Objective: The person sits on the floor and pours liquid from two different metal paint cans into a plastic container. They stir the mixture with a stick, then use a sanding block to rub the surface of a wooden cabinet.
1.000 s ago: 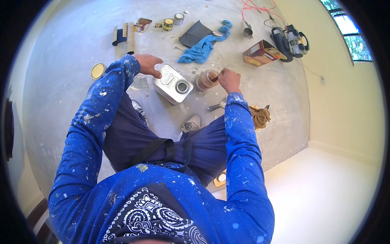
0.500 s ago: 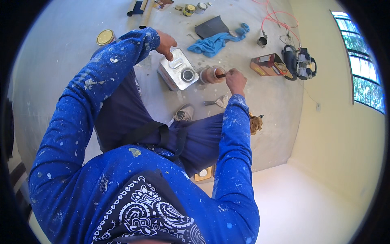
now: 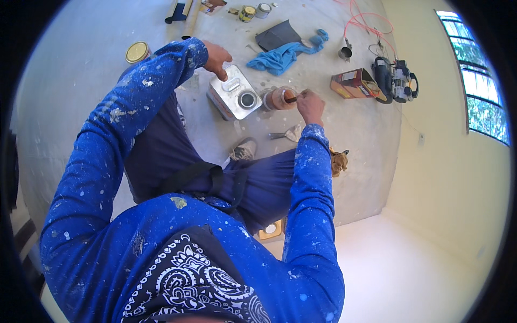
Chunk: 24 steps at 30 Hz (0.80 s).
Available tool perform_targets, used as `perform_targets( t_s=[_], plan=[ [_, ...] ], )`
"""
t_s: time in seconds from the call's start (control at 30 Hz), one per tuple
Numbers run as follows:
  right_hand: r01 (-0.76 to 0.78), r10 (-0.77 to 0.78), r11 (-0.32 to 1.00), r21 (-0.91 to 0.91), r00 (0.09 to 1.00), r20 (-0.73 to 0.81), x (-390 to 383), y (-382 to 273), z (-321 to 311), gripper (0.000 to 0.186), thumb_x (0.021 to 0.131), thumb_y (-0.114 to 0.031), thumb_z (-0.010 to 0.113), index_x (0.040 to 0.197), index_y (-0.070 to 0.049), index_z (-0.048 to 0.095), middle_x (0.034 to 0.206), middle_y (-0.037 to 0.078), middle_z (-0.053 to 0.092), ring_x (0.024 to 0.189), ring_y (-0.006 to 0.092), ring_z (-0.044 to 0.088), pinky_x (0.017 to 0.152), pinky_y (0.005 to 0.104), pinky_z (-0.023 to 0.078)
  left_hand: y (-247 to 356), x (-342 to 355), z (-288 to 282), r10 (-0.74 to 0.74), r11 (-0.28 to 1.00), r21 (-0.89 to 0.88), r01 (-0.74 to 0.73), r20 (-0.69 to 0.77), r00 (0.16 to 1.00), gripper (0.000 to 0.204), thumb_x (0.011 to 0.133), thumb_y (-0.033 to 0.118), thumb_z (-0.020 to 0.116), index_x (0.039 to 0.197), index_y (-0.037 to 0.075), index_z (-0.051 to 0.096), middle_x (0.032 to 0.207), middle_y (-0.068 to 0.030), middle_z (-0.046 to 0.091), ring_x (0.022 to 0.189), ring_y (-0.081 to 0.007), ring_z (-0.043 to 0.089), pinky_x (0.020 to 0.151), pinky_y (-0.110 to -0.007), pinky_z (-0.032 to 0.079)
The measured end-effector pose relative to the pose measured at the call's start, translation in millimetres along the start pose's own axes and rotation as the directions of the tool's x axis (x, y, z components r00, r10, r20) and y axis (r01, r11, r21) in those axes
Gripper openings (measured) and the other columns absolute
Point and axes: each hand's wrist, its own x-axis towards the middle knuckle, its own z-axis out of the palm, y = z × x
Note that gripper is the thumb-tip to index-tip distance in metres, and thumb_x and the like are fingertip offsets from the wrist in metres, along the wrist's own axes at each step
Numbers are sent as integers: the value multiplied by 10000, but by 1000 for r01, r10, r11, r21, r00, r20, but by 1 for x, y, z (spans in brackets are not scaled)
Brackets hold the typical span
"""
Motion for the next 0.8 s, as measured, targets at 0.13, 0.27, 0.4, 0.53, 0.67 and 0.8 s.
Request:
perform_targets(
  t_s=[0.13,0.27,0.4,0.53,0.67,0.8],
  plan=[
    [83,-70,975,205,995,-70,9,-9,3,287,924,-361,642,1041,-126,758,975,164,760,982,345,717,889,455,527,-11,0,-6,16,1000,13,-17,11,1000,899,786,590,742,1466,42,528,1431,-218,583,1308,-377,566,1096,-452,445],
    [-62,62,996,-64,998,-15,12,-7,1,289,914,-365,648,1054,-136,756,983,146,764,971,343,720,883,469,516,-13,3,-8,40,999,-10,-40,30,999,915,790,593,737,1479,35,511,1442,-229,573,1331,-375,549,1111,-448,432],
    [13,-8,992,122,999,-40,8,-2,-6,320,923,-393,643,1066,-130,756,1013,114,770,970,310,726,850,435,536,-9,4,-3,51,999,-10,-50,30,998,924,805,607,724,1489,29,495,1455,-242,555,1344,-376,537,1127,-445,416],
    [-81,80,997,15,995,52,9,-4,-9,290,913,-388,642,1050,-161,761,1012,110,769,997,297,721,917,487,481,-8,3,-6,93,995,-55,-89,77,993,920,816,608,715,1496,31,487,1466,-230,549,1354,-372,528,1135,-437,410],
    [10,-10,999,46,1000,-5,17,-11,-7,296,907,-389,635,1065,-172,760,1033,129,766,1025,317,716,945,516,468,-15,1,-15,94,994,-66,-88,89,992,911,828,603,704,1499,29,481,1472,-232,544,1355,-370,528,1137,-431,409],
    [-10,16,998,-67,995,102,25,-15,-7,286,909,-374,626,1055,-171,765,1006,129,764,997,324,715,940,514,473,-18,2,-21,137,988,-81,-133,45,990,918,831,616,704,1494,21,481,1460,-237,553,1343,-381,536,1139,-435,410]
  ],
)
